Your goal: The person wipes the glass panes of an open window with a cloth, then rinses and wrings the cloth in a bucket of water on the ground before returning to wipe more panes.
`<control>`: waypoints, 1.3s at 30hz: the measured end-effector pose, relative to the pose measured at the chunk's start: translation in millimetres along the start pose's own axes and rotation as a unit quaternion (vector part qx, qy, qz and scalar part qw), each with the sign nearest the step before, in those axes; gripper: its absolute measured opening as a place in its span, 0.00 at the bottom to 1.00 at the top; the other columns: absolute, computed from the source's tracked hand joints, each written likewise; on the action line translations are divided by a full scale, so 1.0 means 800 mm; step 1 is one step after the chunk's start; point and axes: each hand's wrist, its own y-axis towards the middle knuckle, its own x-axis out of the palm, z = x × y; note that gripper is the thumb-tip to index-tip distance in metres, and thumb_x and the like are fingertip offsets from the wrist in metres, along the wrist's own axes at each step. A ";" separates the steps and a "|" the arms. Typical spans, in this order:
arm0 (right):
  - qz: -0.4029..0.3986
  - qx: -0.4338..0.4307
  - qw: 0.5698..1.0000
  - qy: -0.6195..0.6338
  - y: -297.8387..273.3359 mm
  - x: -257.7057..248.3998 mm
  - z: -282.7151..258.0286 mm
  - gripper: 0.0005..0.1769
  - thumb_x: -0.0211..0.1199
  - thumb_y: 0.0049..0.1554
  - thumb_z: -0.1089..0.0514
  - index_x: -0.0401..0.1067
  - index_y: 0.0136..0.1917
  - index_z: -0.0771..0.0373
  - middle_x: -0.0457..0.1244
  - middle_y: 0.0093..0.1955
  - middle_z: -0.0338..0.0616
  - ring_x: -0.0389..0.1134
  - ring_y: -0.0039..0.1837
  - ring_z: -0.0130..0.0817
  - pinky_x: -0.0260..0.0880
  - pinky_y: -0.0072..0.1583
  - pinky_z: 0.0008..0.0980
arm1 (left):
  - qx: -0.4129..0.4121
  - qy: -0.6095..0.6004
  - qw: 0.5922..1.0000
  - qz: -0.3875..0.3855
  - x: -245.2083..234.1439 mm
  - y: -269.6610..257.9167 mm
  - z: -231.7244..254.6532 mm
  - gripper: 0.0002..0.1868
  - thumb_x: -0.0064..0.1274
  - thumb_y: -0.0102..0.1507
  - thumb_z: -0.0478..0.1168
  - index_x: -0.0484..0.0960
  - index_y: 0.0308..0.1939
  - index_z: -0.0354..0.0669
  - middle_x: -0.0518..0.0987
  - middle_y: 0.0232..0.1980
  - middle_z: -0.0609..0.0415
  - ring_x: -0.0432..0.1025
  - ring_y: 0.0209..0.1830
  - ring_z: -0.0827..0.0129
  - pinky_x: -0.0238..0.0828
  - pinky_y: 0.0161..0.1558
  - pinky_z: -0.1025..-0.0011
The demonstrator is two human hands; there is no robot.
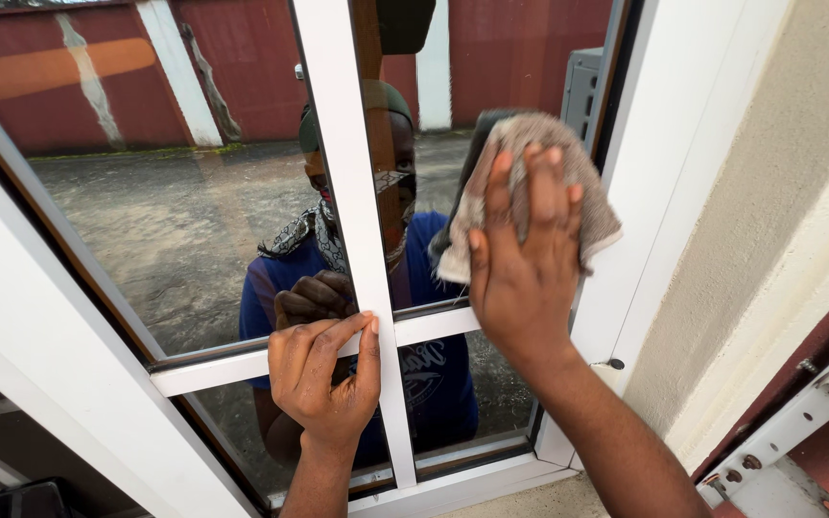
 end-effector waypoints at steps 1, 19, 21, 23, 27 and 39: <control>0.016 0.012 1.000 0.009 0.017 -0.001 0.005 0.32 0.40 0.74 0.46 0.46 0.86 0.61 0.41 0.85 0.62 0.38 0.88 0.55 0.32 0.85 0.57 | 0.000 0.001 1.000 0.001 0.000 0.000 0.000 0.05 0.67 0.59 0.37 0.87 0.36 0.44 0.80 0.32 0.61 0.67 0.34 0.73 0.61 0.38 0.74; 0.021 -0.088 0.995 0.040 0.050 -0.006 -0.027 0.30 0.42 0.71 0.43 0.48 0.84 0.43 0.41 0.86 0.52 0.40 0.88 0.47 0.33 0.86 0.52 | -0.016 -0.006 1.000 -0.013 -0.009 0.003 0.003 0.05 0.67 0.58 0.36 0.87 0.36 0.43 0.80 0.33 0.59 0.69 0.35 0.72 0.64 0.39 0.74; 0.041 -0.064 0.997 0.029 0.048 -0.005 -0.012 0.31 0.42 0.71 0.42 0.46 0.85 0.44 0.40 0.86 0.55 0.40 0.88 0.49 0.33 0.85 0.54 | -0.014 -0.010 1.000 -0.013 -0.010 0.004 0.003 0.05 0.67 0.57 0.36 0.87 0.36 0.43 0.81 0.33 0.59 0.69 0.35 0.72 0.64 0.39 0.74; 0.089 0.022 0.996 0.004 0.065 -0.001 0.001 0.32 0.42 0.74 0.45 0.44 0.87 0.49 0.37 0.87 0.61 0.39 0.89 0.55 0.37 0.87 0.59 | -0.012 -0.012 1.000 -0.017 -0.010 0.004 0.003 0.05 0.67 0.57 0.36 0.87 0.36 0.43 0.81 0.33 0.59 0.69 0.35 0.72 0.64 0.39 0.74; 0.134 0.017 0.990 0.030 0.118 0.006 0.006 0.30 0.39 0.76 0.49 0.41 0.87 0.58 0.34 0.85 0.67 0.35 0.88 0.60 0.39 0.83 0.56 | -0.006 -0.016 1.000 -0.016 -0.011 0.006 0.003 0.04 0.67 0.58 0.36 0.87 0.36 0.44 0.81 0.34 0.59 0.69 0.36 0.72 0.64 0.39 0.74; 0.205 -0.008 0.978 0.032 0.166 0.003 -0.060 0.25 0.50 0.75 0.50 0.62 0.77 0.68 0.42 0.80 0.75 0.39 0.83 0.73 0.39 0.84 0.66 | -0.003 -0.029 0.999 -0.023 -0.016 0.009 0.004 0.04 0.66 0.58 0.36 0.87 0.35 0.44 0.81 0.34 0.59 0.68 0.36 0.71 0.65 0.39 0.73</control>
